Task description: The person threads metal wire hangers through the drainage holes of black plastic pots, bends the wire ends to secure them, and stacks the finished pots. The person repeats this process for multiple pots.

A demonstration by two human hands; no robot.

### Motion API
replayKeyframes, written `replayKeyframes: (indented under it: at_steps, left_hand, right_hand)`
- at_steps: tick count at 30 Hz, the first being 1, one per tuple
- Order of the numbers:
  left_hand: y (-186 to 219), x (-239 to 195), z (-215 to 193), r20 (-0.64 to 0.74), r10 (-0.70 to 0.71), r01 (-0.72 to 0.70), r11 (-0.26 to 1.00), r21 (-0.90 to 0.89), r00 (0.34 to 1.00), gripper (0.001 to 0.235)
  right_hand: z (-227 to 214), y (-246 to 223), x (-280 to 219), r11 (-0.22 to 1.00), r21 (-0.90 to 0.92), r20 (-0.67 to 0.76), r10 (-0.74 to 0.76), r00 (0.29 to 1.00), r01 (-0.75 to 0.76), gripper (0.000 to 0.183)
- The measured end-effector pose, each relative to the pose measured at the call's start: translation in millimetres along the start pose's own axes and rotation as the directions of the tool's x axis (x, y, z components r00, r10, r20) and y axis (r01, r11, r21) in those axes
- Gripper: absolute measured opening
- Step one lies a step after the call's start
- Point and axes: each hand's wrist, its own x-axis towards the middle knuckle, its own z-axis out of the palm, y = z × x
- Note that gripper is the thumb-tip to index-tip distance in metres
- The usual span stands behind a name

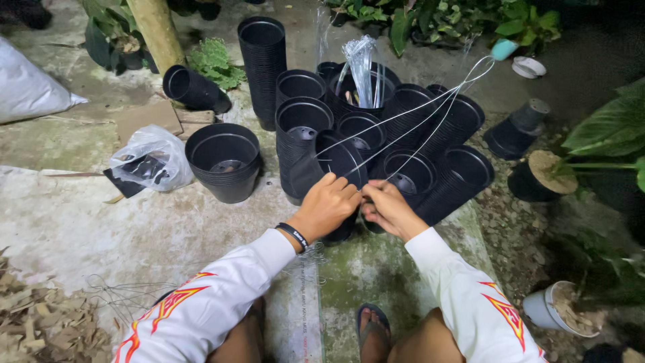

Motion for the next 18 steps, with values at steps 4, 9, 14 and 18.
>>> replayKeyframes:
  at_steps: [4,9,14,18]
  left_hand:
    - [1,-4,12,-0.005,0.006,-0.005,1.0,0.026,1.0,0.008]
    - [2,-1,29,-0.044,-0.014,0.015,1.0,0.026,0.999,0.012]
    - [7,3,30,-0.024,-0.017,0.02,0.991,0.13,1.0,0.017]
    - [4,2,25,-0.067,-0.067,0.074,0.992,0.107,0.995,0.023]
  right_hand:
    - [-9,13,17,0.998,-0.038,0.151,-0.041,0.988,0.048,0.017]
    - [-20,21,47,0.998,-0.031,0.187,-0.055,0.981,0.062,0.019]
    - [-12,21,53,0.985,-0.065,0.085,-0.153,0.985,0.159,0.022]
    - [6,20,49,0.973,0.036,0.081,-0.229,0.97,0.226,0.024]
